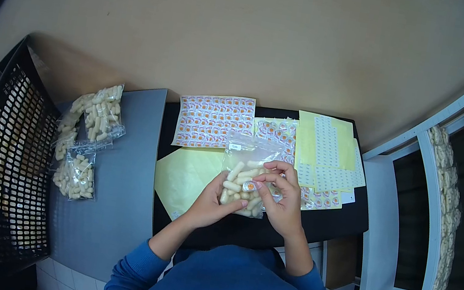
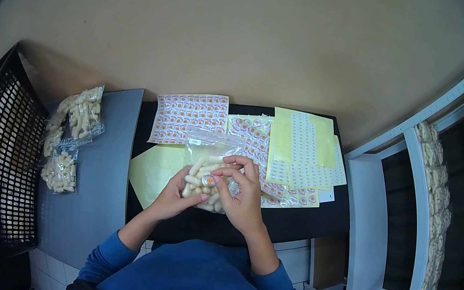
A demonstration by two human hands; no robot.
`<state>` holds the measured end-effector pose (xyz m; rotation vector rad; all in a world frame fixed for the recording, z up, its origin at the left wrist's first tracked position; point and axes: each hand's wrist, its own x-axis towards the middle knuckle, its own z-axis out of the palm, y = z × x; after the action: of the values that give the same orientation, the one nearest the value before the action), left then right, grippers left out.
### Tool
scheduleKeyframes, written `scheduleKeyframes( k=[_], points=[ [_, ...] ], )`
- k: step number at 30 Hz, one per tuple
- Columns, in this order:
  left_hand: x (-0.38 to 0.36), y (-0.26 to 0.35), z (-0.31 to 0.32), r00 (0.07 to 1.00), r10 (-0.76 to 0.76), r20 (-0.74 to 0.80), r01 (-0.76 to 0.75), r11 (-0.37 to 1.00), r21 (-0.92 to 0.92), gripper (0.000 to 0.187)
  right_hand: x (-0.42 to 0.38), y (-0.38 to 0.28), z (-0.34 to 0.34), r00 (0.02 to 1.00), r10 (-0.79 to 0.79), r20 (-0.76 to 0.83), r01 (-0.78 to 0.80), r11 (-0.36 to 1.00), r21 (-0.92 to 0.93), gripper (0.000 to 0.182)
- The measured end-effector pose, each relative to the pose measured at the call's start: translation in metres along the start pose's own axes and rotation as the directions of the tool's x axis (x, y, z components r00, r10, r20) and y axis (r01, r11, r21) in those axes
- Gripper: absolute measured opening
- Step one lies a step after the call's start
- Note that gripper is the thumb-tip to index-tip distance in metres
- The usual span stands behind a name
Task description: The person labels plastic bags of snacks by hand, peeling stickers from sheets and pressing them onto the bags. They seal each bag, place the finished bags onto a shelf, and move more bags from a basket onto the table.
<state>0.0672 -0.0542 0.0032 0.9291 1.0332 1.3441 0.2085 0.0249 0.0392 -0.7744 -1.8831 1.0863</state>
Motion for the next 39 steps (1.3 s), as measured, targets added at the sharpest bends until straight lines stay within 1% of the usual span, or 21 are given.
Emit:
scheduleKeyframes(
  k=[2, 4, 6, 12, 15, 17, 19, 22, 24, 25, 26, 27, 29, 30, 32, 33, 35, 36, 37, 38, 39],
  points=[
    [0.001, -0.001, -0.002, 1.000, -0.008, 0.022, 0.008, 1.000, 0.003, 0.051, 0.002, 0.000, -0.005, 0.991, -0.095, 0.096, 0.110, 0.980, -0.163, 0.008],
    [-0.001, -0.002, -0.002, 0.999, -0.017, 0.046, 0.017, 1.000, 0.005, 0.052, 0.003, -0.001, -0.008, 0.990, -0.082, 0.111, 0.099, 0.982, -0.163, 0.008],
    [0.000, -0.001, -0.001, 0.998, 0.016, 0.063, -0.019, 0.999, 0.042, 0.053, 0.004, 0.000, -0.009, 0.989, -0.077, 0.128, 0.098, 0.981, -0.166, 0.008],
    [-0.001, 0.000, -0.001, 0.998, -0.018, 0.063, 0.016, 0.999, 0.046, 0.055, 0.004, 0.001, -0.008, 0.985, -0.082, 0.150, 0.105, 0.982, -0.158, 0.008],
    [-0.002, -0.002, -0.001, 0.999, -0.008, 0.045, 0.006, 0.999, 0.044, 0.053, 0.004, 0.003, -0.006, 0.984, -0.091, 0.152, 0.117, 0.978, -0.171, 0.007],
    [-0.003, -0.003, 0.000, 0.999, 0.009, 0.036, -0.011, 0.999, 0.053, 0.053, 0.004, 0.000, -0.008, 0.981, -0.080, 0.179, 0.124, 0.960, -0.251, 0.009],
    [-0.002, -0.001, 0.000, 0.999, 0.027, 0.027, -0.029, 0.998, 0.063, 0.052, 0.004, -0.005, -0.008, 0.977, -0.090, 0.193, 0.141, 0.951, -0.274, 0.011],
    [-0.002, 0.007, 0.002, 0.999, 0.022, 0.048, -0.024, 0.999, 0.038, 0.052, 0.002, -0.005, -0.009, 0.968, -0.129, 0.214, 0.192, 0.933, -0.304, 0.013],
    [-0.001, 0.008, 0.004, 0.995, -0.094, -0.017, 0.092, 0.988, -0.125, 0.042, 0.001, -0.005, -0.010, 0.962, -0.159, 0.221, 0.224, 0.923, -0.313, 0.014],
    [-0.001, 0.006, 0.004, 0.995, -0.095, -0.015, 0.093, 0.988, -0.124, 0.042, 0.000, -0.007, -0.010, 0.960, -0.180, 0.214, 0.254, 0.884, -0.392, 0.015],
    [0.000, 0.001, 0.003, 0.997, -0.066, -0.030, 0.065, 0.997, -0.045, 0.040, -0.001, -0.008, -0.010, 0.957, -0.202, 0.209, 0.280, 0.838, -0.468, 0.016],
    [0.001, -0.002, 0.003, 0.998, -0.036, -0.042, 0.038, 0.999, 0.035, 0.037, -0.003, -0.007, -0.009, 0.957, -0.202, 0.207, 0.278, 0.838, -0.469, 0.016],
    [0.000, -0.002, 0.004, 0.999, -0.008, -0.039, 0.011, 0.998, 0.063, 0.037, -0.007, -0.001, -0.003, 0.982, -0.171, 0.084, 0.190, 0.900, -0.391, 0.017],
    [-0.001, -0.002, 0.005, 0.999, 0.019, -0.038, -0.016, 0.996, 0.091, 0.036, -0.010, 0.002, 0.000, 0.982, -0.171, 0.081, 0.189, 0.900, -0.392, 0.017],
    [-0.002, -0.001, 0.009, 0.998, 0.039, -0.054, -0.034, 0.995, 0.092, 0.037, -0.013, 0.008, 0.007, 0.991, -0.125, -0.052, 0.108, 0.963, -0.247, 0.019],
    [-0.002, 0.000, 0.012, 0.996, 0.058, -0.073, -0.051, 0.994, 0.093, 0.037, -0.015, 0.010, 0.011, 0.991, -0.124, -0.057, 0.106, 0.963, -0.247, 0.019],
    [-0.003, 0.000, 0.013, 0.996, 0.063, -0.064, -0.057, 0.993, 0.102, 0.039, -0.018, 0.011, 0.019, 0.986, -0.022, -0.166, 0.025, 1.000, 0.015, 0.030],
    [-0.004, -0.001, 0.015, 0.996, 0.071, -0.060, -0.064, 0.992, 0.106, 0.041, -0.018, 0.010, 0.022, 0.985, -0.023, -0.172, 0.025, 1.000, 0.013, 0.030],
    [-0.004, -0.001, 0.017, 0.996, 0.072, -0.053, -0.067, 0.992, 0.107, 0.041, -0.017, 0.009, 0.023, 0.979, 0.052, -0.196, -0.001, 0.968, 0.251, 0.036],
    [-0.005, -0.002, 0.019, 0.996, 0.070, -0.057, -0.066, 0.995, 0.075, 0.043, -0.016, 0.008, 0.023, 0.971, 0.129, -0.203, -0.017, 0.879, 0.476, 0.043],
    [-0.005, -0.002, 0.020, 0.996, 0.068, -0.059, -0.066, 0.997, 0.044, 0.045, -0.017, 0.010, 0.021, 0.969, 0.125, -0.212, -0.010, 0.881, 0.473, 0.043]
  ],
)
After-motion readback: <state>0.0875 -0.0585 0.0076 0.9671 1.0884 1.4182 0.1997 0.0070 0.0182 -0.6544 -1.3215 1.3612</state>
